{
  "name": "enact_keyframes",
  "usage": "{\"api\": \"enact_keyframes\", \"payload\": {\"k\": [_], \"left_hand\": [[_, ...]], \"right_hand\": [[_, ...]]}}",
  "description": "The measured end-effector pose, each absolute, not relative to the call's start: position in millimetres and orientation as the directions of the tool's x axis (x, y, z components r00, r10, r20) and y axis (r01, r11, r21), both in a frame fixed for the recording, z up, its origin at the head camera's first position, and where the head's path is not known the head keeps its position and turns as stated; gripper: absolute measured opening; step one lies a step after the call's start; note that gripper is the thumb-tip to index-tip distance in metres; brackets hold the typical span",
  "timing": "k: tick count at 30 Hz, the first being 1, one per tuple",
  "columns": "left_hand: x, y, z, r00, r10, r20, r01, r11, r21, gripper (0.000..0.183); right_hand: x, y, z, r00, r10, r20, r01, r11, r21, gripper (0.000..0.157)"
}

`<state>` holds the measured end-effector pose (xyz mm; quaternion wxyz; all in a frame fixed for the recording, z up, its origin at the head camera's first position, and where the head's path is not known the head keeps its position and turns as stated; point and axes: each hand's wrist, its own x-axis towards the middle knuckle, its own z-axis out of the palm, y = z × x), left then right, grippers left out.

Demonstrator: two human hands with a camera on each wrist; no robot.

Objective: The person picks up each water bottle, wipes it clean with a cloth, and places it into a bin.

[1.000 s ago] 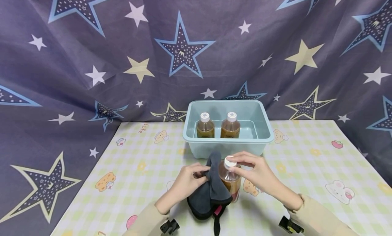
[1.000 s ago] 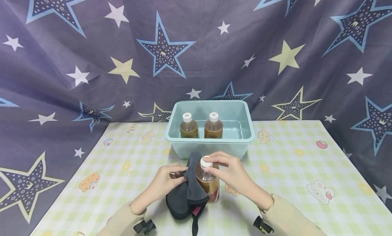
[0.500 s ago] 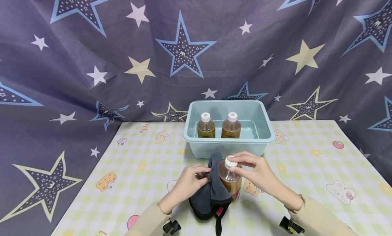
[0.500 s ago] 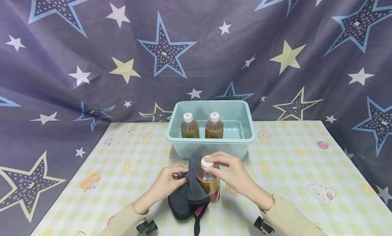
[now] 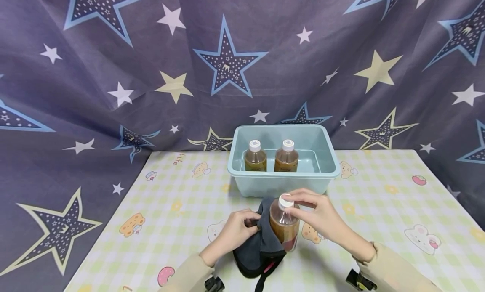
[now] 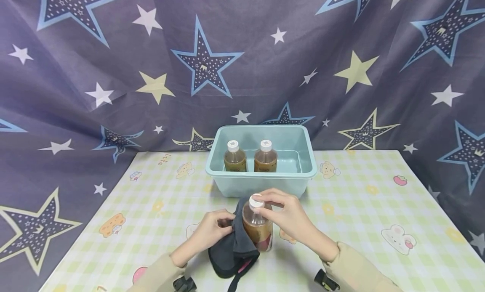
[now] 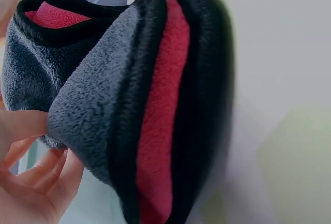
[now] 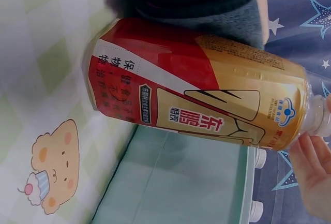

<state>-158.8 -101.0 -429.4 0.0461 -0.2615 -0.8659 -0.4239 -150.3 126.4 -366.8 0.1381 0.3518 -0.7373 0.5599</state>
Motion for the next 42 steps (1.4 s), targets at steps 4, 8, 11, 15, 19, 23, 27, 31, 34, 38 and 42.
{"api": "enact_keyframes", "payload": {"k": [4,8,11,15,19,23,27,31,34,38,42], "left_hand": [[-160.2,-100.8,-435.7,-0.861,0.425,0.279,0.484,0.514,0.708,0.021],[-160.6,-100.3,-440.5,-0.867,0.426,0.258,0.469,0.525,0.71,0.021],[-160.3,-100.4,-442.4,-0.873,0.424,0.239,0.455,0.535,0.712,0.02],[-160.4,-100.5,-442.9,-0.878,0.424,0.222,0.442,0.539,0.717,0.02],[-161.1,-100.8,-443.3,-0.873,0.432,0.226,0.45,0.536,0.714,0.02],[-160.1,-102.1,-440.3,-0.865,0.44,0.24,0.465,0.526,0.712,0.02],[-157.9,-103.2,-432.4,-0.866,0.431,0.252,0.466,0.517,0.718,0.02],[-156.1,-103.0,-422.8,-0.864,0.417,0.282,0.48,0.514,0.711,0.022],[-154.7,-102.6,-416.1,-0.858,0.407,0.314,0.499,0.51,0.7,0.022],[-153.4,-102.4,-408.9,-0.851,0.397,0.344,0.515,0.502,0.695,0.022],[-152.8,-102.6,-403.2,-0.845,0.396,0.361,0.526,0.486,0.698,0.023]], "right_hand": [[-150.1,126.5,-366.8,-0.715,-0.364,0.597,-0.673,0.129,-0.728,0.027],[-149.5,126.7,-366.5,-0.722,-0.361,0.59,-0.666,0.134,-0.734,0.027],[-149.1,127.0,-366.4,-0.728,-0.359,0.584,-0.66,0.14,-0.738,0.026],[-148.9,127.1,-366.6,-0.724,-0.358,0.589,-0.665,0.138,-0.734,0.027],[-148.7,127.4,-366.7,-0.718,-0.358,0.597,-0.672,0.132,-0.729,0.028],[-148.6,127.8,-367.2,-0.722,-0.356,0.593,-0.668,0.135,-0.732,0.027],[-148.7,127.9,-367.8,-0.726,-0.356,0.588,-0.664,0.142,-0.734,0.027],[-148.8,127.9,-368.1,-0.725,-0.354,0.591,-0.667,0.144,-0.731,0.028],[-148.8,127.9,-368.0,-0.724,-0.355,0.591,-0.667,0.143,-0.731,0.027],[-149.0,127.5,-367.8,-0.722,-0.358,0.592,-0.669,0.142,-0.729,0.027],[-149.3,127.2,-367.9,-0.719,-0.359,0.595,-0.673,0.145,-0.725,0.027]]}}
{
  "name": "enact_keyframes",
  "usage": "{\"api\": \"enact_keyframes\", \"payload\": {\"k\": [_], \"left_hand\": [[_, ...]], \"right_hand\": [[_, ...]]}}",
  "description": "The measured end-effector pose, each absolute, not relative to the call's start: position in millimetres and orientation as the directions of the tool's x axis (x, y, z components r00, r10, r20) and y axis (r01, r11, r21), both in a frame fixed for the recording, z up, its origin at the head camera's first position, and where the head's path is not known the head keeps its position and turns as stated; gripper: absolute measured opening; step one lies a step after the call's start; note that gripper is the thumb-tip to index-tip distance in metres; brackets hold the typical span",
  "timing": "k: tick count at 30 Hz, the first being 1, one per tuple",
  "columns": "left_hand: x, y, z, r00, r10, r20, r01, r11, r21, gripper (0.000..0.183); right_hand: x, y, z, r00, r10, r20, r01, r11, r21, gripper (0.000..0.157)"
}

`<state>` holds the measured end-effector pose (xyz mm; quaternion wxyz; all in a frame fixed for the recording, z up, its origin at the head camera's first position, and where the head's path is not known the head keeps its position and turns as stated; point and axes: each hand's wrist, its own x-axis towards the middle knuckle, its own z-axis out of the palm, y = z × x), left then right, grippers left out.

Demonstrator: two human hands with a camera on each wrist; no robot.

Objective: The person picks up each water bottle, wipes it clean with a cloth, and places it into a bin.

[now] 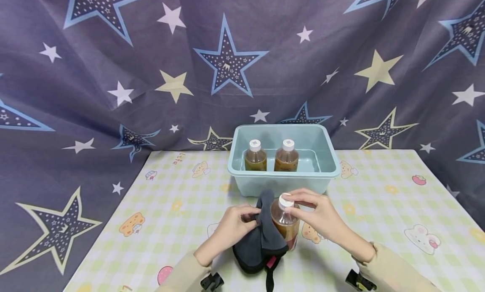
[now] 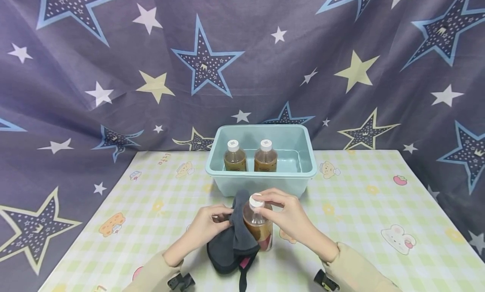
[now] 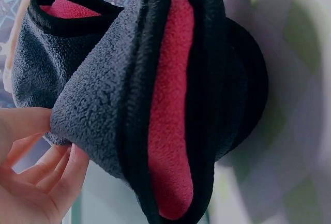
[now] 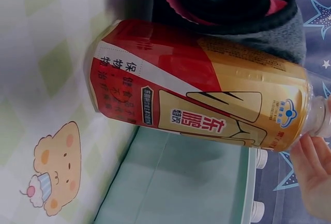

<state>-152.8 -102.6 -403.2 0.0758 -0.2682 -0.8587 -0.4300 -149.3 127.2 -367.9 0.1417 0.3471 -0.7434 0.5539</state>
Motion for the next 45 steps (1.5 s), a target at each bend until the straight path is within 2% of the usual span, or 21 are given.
{"api": "enact_keyframes", "payload": {"k": [17,45], "left_hand": [[-153.1,-100.7,-399.8,-0.829,0.392,0.399,0.553,0.472,0.686,0.023],[-156.9,-99.8,-438.5,-0.872,0.425,0.243,0.46,0.543,0.703,0.02]], "right_hand": [[-150.6,127.3,-368.0,-0.719,-0.354,0.598,-0.674,0.147,-0.724,0.027],[-150.1,127.8,-369.9,-0.721,-0.355,0.595,-0.671,0.143,-0.728,0.028]]}}
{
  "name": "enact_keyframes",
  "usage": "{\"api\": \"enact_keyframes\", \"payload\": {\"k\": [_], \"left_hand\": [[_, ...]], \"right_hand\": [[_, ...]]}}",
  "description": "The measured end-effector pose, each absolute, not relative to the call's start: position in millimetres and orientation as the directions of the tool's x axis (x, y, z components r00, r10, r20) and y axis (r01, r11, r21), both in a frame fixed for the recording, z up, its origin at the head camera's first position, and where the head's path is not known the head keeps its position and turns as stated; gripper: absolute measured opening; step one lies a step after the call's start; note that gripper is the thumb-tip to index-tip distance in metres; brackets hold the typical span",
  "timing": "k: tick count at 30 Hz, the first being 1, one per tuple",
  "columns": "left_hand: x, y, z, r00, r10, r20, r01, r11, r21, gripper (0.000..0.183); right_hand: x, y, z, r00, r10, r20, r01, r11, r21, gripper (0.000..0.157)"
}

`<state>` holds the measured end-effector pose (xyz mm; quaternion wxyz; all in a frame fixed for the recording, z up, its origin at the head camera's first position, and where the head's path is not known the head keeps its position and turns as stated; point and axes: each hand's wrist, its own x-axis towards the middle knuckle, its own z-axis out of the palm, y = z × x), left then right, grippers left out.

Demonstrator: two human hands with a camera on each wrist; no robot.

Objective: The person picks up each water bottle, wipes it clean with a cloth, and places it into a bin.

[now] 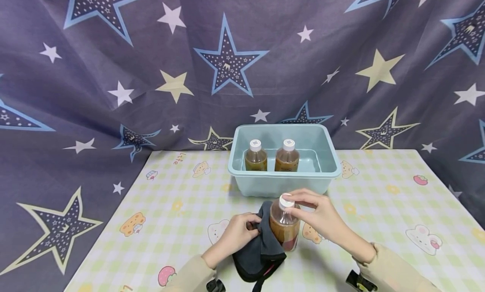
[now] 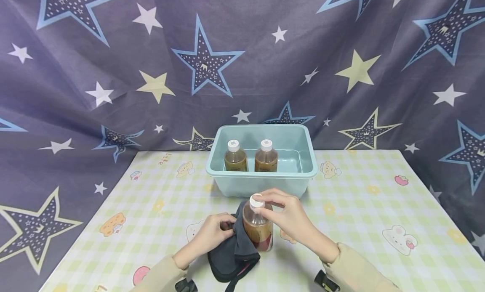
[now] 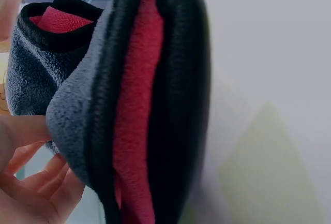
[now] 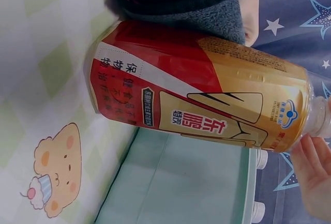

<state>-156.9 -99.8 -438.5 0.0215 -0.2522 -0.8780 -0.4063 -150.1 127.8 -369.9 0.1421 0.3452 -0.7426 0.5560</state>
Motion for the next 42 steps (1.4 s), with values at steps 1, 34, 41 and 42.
{"api": "enact_keyframes", "payload": {"k": [1,34,41,42], "left_hand": [[-157.1,-99.9,-439.5,-0.873,0.424,0.239,0.457,0.544,0.704,0.02],[-156.8,-135.2,-432.0,-0.866,0.427,0.26,0.455,0.458,0.763,0.023],[-154.4,-134.9,-428.6,-0.877,0.416,0.242,0.431,0.453,0.78,0.023],[-152.7,-133.7,-425.0,-0.878,0.416,0.237,0.427,0.46,0.778,0.023]], "right_hand": [[-150.0,127.7,-370.0,-0.722,-0.355,0.594,-0.67,0.145,-0.728,0.028],[-152.1,124.6,-363.7,-0.663,-0.39,0.638,-0.74,0.216,-0.637,0.03],[-152.4,119.2,-363.4,-0.652,-0.319,0.687,-0.757,0.308,-0.576,0.03],[-152.4,118.9,-363.8,-0.652,-0.314,0.69,-0.757,0.314,-0.573,0.029]]}}
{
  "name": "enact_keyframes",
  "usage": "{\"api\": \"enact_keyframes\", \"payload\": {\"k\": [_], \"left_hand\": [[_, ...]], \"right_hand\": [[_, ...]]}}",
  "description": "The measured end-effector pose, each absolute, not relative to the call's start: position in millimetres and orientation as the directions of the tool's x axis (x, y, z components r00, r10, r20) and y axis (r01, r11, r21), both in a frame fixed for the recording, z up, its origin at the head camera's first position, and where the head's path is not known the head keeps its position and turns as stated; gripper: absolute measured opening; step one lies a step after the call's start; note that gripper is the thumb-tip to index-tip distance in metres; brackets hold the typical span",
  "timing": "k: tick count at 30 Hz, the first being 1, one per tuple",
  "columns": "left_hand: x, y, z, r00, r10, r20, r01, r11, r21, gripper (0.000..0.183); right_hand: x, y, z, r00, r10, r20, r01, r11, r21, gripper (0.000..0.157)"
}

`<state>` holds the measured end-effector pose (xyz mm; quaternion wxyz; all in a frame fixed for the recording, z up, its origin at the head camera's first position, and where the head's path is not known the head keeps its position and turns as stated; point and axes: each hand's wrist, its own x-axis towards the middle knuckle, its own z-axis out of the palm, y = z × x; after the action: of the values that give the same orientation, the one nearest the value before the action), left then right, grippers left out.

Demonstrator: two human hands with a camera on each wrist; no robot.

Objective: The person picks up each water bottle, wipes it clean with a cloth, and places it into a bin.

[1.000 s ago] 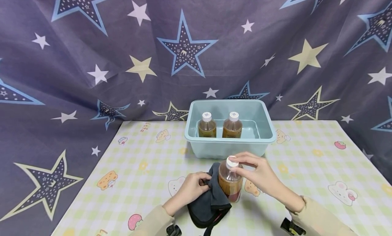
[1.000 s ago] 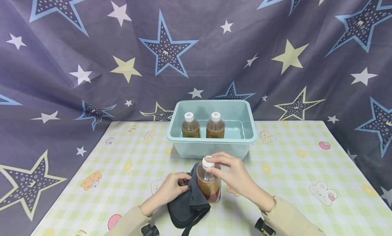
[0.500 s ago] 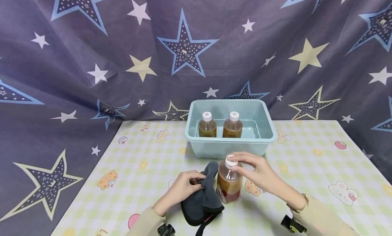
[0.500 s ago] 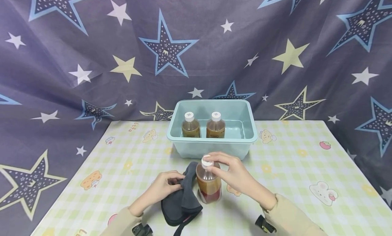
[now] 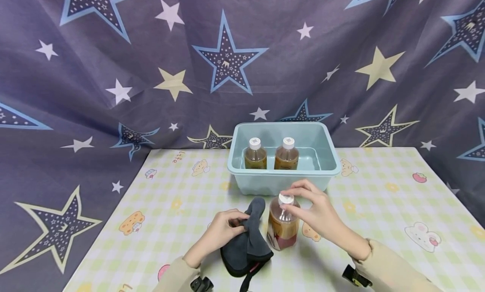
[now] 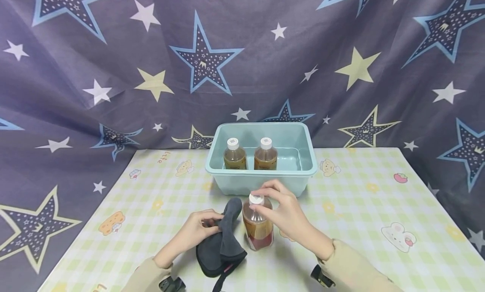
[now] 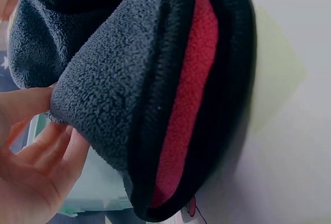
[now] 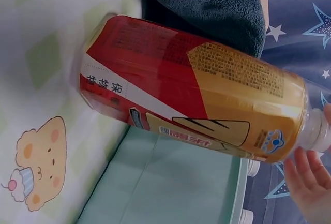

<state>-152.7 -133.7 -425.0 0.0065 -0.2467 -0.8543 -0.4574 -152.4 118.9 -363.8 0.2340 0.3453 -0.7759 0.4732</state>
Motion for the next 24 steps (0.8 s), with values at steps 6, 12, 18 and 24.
{"api": "enact_keyframes", "payload": {"k": [6,12,18,24], "left_hand": [[-140.6,-126.3,-397.7,-0.882,0.411,0.229,0.421,0.469,0.776,0.021],[-138.7,-125.2,-394.9,-0.878,0.414,0.238,0.427,0.457,0.78,0.021],[-138.1,-125.4,-394.1,-0.882,0.414,0.223,0.416,0.465,0.782,0.021],[-143.9,-127.6,-407.6,-0.882,0.412,0.227,0.417,0.459,0.785,0.022]], "right_hand": [[-153.2,119.7,-364.9,-0.639,-0.336,0.692,-0.77,0.276,-0.576,0.027],[-153.1,123.4,-364.5,-0.643,-0.381,0.664,-0.763,0.245,-0.598,0.028],[-153.4,127.7,-364.9,-0.655,-0.428,0.623,-0.748,0.246,-0.617,0.03],[-151.4,127.4,-364.7,-0.645,-0.407,0.646,-0.756,0.222,-0.615,0.033]]}}
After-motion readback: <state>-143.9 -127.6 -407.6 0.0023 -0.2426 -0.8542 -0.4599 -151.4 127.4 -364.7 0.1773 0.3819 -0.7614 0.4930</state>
